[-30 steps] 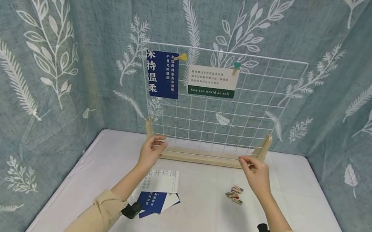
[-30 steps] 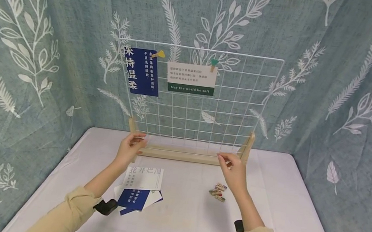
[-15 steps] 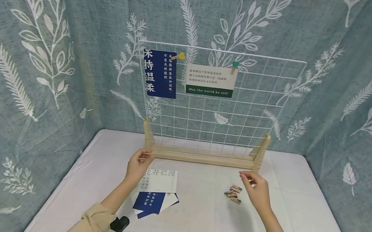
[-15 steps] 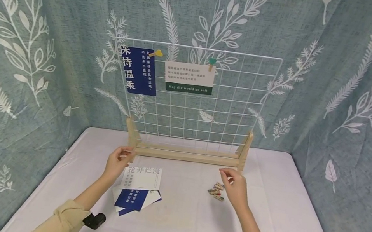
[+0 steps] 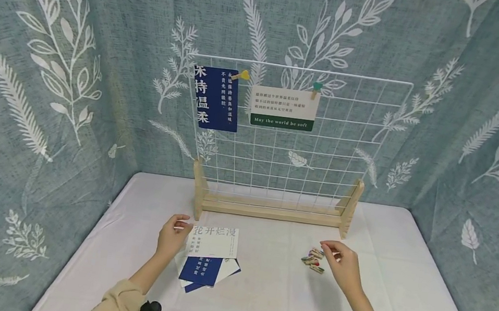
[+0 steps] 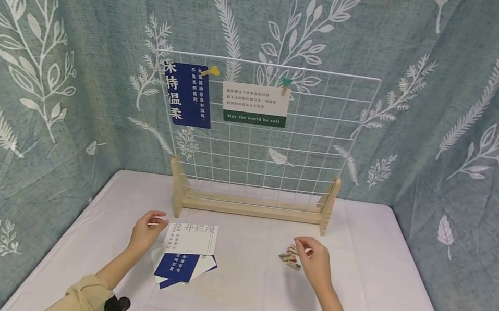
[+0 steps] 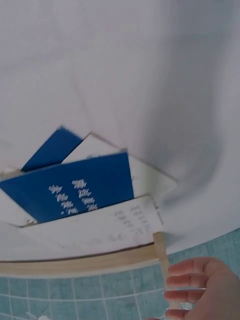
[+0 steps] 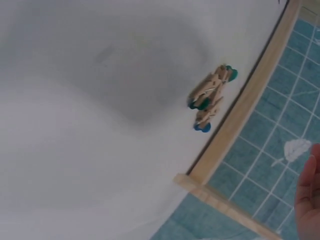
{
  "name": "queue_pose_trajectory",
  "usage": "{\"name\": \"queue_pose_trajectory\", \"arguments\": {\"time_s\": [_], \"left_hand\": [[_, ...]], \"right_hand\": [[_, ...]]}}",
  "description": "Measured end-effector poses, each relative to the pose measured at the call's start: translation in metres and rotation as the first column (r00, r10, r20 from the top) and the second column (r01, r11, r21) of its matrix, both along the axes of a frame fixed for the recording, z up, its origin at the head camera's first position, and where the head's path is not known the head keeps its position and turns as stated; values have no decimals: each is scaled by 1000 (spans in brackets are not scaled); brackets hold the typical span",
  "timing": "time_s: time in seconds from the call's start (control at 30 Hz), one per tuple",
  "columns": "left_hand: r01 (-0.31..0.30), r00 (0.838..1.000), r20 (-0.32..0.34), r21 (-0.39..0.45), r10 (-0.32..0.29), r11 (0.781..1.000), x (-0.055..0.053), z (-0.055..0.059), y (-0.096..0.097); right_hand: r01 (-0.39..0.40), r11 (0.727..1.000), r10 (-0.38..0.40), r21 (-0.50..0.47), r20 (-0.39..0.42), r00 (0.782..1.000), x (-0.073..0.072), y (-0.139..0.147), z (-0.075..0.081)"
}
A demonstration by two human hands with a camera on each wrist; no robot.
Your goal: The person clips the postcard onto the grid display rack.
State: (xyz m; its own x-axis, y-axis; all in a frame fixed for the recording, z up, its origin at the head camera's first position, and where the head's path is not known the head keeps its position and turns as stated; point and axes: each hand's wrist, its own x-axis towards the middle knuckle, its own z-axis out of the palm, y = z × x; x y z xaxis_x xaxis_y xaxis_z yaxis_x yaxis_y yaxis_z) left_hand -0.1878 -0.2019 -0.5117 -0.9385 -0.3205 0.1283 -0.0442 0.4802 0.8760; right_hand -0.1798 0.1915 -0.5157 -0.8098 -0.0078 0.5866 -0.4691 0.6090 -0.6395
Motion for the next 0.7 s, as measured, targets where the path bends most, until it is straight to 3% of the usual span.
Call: {"name": "queue_pose_trajectory", "arguments": {"time_s": [0.33, 0.7], "left_hand": [[-35, 999, 36, -72, 37, 997, 2, -18, -16], [-27, 997, 75, -125, 36, 992, 1, -23, -19]], "right_hand": [[14, 999, -15, 36, 15, 1000, 4, 6, -17], [42, 999, -45, 28, 97, 994, 6, 12, -28]]}}
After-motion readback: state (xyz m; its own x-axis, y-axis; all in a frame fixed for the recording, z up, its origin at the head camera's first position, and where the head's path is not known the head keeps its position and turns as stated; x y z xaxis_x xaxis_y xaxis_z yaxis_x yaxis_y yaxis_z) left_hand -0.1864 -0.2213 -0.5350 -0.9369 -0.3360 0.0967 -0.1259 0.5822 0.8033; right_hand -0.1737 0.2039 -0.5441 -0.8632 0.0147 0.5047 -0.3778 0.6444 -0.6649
